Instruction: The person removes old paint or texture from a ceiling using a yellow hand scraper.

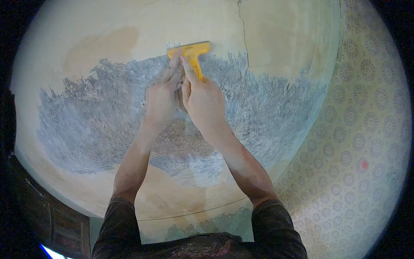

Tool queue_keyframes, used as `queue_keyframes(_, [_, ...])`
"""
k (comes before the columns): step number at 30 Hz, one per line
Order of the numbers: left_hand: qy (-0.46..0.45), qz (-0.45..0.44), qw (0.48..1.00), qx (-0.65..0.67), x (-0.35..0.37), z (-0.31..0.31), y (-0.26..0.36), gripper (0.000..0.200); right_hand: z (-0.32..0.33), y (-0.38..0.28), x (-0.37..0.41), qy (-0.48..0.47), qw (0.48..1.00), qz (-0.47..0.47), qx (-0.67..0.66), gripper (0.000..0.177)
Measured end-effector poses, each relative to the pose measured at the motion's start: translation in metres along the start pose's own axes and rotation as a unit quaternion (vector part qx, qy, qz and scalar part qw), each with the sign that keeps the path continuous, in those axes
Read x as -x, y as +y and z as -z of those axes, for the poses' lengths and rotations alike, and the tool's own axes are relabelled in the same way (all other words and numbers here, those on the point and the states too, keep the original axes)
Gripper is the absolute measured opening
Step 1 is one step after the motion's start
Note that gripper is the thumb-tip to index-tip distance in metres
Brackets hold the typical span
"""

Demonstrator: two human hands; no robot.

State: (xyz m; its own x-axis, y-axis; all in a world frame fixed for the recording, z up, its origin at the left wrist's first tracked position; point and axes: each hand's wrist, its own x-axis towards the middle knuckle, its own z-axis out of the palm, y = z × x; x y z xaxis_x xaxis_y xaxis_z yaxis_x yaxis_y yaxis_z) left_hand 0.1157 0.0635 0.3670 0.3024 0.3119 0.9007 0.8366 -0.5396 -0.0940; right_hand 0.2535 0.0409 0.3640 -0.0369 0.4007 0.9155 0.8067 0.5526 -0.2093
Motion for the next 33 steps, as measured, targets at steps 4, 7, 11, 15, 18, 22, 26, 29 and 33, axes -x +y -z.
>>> queue_keyframes(4, [0.007,-0.004,1.000,-0.017,0.005,-0.008,0.006,0.057,-0.001,0.006,0.009,-0.004,1.000,-0.004,-0.008,0.046])
queue_keyframes(7, [0.020,-0.027,0.999,-0.031,-0.003,-0.008,0.003,0.060,-0.003,0.018,0.009,0.015,0.999,0.038,-0.012,0.049])
queue_keyframes(11, [0.007,-0.006,1.000,0.011,-0.004,-0.009,0.008,0.063,0.001,0.015,0.007,0.018,1.000,0.017,-0.005,0.048])
queue_keyframes(15, [-0.002,0.004,1.000,0.011,0.000,-0.011,0.012,0.063,0.002,0.017,0.005,0.012,1.000,0.001,-0.010,0.049])
queue_keyframes(18, [-0.024,0.020,0.999,0.013,-0.011,-0.007,0.014,0.062,0.000,0.021,0.001,0.028,0.999,0.016,-0.001,0.050])
queue_keyframes(22, [0.017,-0.018,1.000,0.002,0.001,-0.013,0.011,0.058,0.000,0.024,0.016,0.001,1.000,0.005,-0.015,0.050])
queue_keyframes(26, [-0.010,0.043,0.999,0.023,-0.019,-0.010,0.018,0.058,0.003,0.025,-0.002,0.023,0.999,0.022,0.017,0.049])
queue_keyframes(29, [0.047,-0.017,0.999,0.017,-0.001,-0.025,0.021,0.058,0.000,0.037,0.011,0.033,0.999,0.042,0.009,0.050])
queue_keyframes(33, [0.001,-0.008,1.000,0.023,-0.013,-0.024,0.018,0.059,0.011,0.043,-0.002,0.025,0.998,0.057,0.018,0.052])
